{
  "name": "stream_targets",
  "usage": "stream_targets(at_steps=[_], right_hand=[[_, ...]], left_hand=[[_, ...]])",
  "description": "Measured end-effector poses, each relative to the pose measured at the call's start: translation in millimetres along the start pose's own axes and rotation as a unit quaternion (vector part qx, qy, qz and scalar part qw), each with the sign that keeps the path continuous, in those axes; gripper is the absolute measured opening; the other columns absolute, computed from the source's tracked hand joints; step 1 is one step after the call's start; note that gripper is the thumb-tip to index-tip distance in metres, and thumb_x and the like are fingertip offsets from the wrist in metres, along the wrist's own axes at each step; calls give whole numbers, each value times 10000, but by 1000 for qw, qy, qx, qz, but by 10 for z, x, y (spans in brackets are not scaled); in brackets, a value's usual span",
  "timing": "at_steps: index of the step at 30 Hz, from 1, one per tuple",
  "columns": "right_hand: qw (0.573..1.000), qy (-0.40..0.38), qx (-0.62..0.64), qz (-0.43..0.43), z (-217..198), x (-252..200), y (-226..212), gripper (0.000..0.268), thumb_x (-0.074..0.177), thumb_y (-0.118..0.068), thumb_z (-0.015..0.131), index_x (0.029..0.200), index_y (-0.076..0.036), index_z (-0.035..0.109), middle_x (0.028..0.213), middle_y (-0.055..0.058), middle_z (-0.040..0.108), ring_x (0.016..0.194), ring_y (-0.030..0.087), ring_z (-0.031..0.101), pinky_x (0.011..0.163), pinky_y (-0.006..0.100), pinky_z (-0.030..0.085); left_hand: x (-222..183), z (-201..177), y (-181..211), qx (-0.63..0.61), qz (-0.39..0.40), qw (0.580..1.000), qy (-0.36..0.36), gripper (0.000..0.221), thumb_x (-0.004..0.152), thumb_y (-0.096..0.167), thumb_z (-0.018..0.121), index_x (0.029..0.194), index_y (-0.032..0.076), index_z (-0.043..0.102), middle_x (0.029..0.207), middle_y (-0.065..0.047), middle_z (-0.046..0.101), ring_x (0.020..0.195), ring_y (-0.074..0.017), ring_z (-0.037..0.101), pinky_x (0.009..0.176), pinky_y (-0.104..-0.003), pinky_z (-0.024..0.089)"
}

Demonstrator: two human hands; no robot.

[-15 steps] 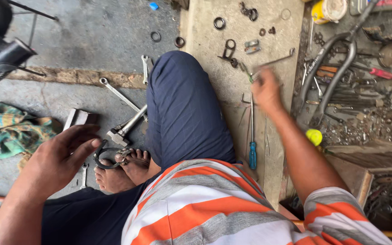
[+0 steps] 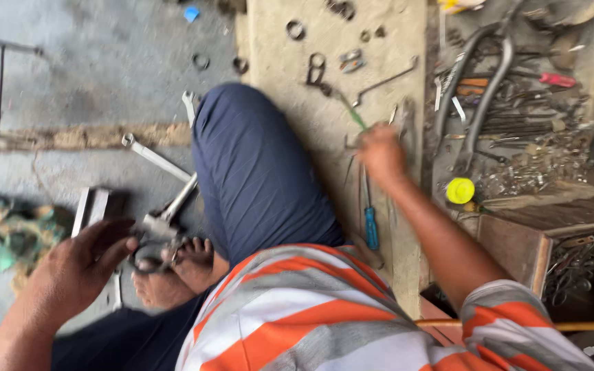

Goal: The person cleans and reassembles a bicycle fender and fork by hand using a cloth and pliers, handling various small nuts and bolts on the floor.

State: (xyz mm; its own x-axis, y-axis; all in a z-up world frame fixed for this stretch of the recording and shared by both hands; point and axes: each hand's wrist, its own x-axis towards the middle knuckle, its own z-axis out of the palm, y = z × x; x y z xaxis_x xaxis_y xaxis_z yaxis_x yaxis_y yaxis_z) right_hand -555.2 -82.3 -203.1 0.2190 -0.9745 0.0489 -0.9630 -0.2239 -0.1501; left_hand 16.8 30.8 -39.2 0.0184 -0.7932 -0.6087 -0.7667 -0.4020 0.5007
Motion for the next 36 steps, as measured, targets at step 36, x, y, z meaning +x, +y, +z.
stream_targets(at_steps=[36], right_hand=[[827,347,321,305,-854,3907,2408,92,896,-41,724,942,-62,647,827,73,720,628,195,713,521,348,577]], left_hand=[[203,1091,-2089,15,-190,981,20,605,813,496,830,1325,215,670,970,-35,821,916,-149,834,892,-342,657]])
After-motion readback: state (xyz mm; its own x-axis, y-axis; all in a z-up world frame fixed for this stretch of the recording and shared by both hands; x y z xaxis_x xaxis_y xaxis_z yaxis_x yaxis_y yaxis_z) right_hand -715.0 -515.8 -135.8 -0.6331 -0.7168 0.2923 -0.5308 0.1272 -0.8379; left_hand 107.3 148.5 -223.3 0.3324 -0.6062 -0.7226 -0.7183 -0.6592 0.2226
